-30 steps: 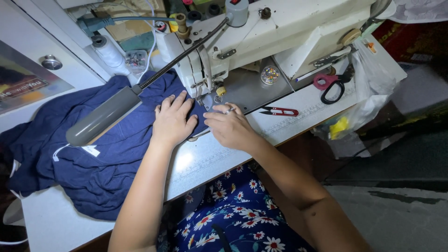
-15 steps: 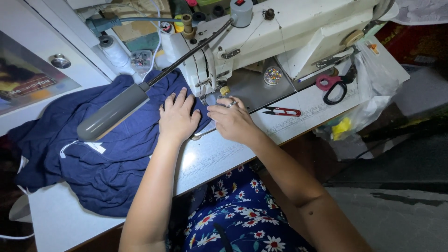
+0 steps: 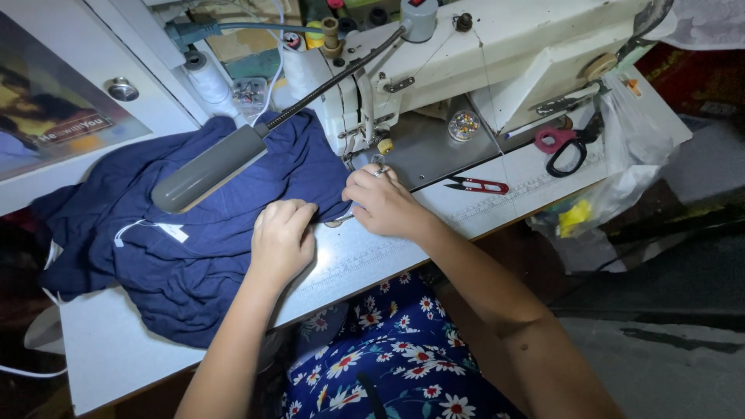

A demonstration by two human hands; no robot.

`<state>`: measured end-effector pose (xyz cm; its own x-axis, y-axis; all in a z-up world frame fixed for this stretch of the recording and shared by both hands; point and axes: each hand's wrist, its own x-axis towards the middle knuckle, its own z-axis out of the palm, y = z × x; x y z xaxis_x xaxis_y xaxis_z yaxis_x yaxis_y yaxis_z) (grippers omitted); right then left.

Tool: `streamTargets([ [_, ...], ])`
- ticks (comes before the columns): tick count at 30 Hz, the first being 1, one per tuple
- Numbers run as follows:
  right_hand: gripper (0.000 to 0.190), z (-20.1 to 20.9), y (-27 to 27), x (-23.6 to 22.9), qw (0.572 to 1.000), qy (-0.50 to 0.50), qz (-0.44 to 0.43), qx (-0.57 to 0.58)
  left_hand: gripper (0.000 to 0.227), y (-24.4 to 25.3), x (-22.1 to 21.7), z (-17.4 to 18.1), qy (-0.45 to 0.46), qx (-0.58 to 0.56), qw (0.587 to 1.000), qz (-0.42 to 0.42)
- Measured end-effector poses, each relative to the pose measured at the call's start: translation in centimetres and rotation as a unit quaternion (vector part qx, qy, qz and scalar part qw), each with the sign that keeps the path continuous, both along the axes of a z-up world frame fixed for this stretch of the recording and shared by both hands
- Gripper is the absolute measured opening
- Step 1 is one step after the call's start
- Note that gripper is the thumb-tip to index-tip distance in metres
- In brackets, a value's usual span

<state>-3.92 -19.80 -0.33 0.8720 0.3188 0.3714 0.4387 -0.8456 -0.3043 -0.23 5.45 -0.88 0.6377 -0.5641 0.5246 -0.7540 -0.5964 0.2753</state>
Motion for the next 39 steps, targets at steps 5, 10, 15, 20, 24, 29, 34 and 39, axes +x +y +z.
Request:
streamTargets([
  [5, 0.014, -0.5, 1.3, 0.8, 0.999, -0.023, -0.012, -0.034, 0.048, 0.1, 0.7, 2.0, 0.038, -0.048, 0.997, -0.038],
  [10, 0.018, 2.6, 0.9, 0.2, 0.999, 0.008, 0.035, 0.008, 0.039, 0.9, 2.4, 2.4, 0.023, -0.077, 0.996, -0.03],
  [15, 0.023, 3.5, 0.1, -0.7, 0.995, 0.095, 0.029, 0.022, 0.017, 0.5, 4.2, 0.4, -0.102, -0.043, 0.994, -0.004],
  [20, 0.027, 3.3, 1.2, -1.1, 0.993, 0.113, 0.02, 0.01, 0.013, 1.4, 2.4, 1.7, 0.017, -0.007, 0.998, -0.058],
  [24, 0.032, 2.2, 1.5, -0.9, 0.993, 0.117, 0.01, 0.012, 0.011, 2.1, 2.9, 0.2, -0.02, 0.026, 0.998, -0.057],
  [29, 0.028, 1.1, 1.2, -0.8, 0.998, 0.058, 0.026, 0.017, 0.007, 0.7, 0.0, 3.9, -0.079, -0.03, 0.99, -0.113],
  [34, 0.026, 1.9, 0.6, -2.5, 0.997, -0.044, 0.067, -0.003, 0.012, 0.2, -1.5, 1.8, -0.106, 0.025, 0.979, -0.173],
  [39, 0.017, 1.9, -1.4, -4.6, 0.989, -0.106, 0.091, -0.04, 0.024, -1.7, -2.3, 4.7, 0.01, 0.062, 0.98, -0.189],
])
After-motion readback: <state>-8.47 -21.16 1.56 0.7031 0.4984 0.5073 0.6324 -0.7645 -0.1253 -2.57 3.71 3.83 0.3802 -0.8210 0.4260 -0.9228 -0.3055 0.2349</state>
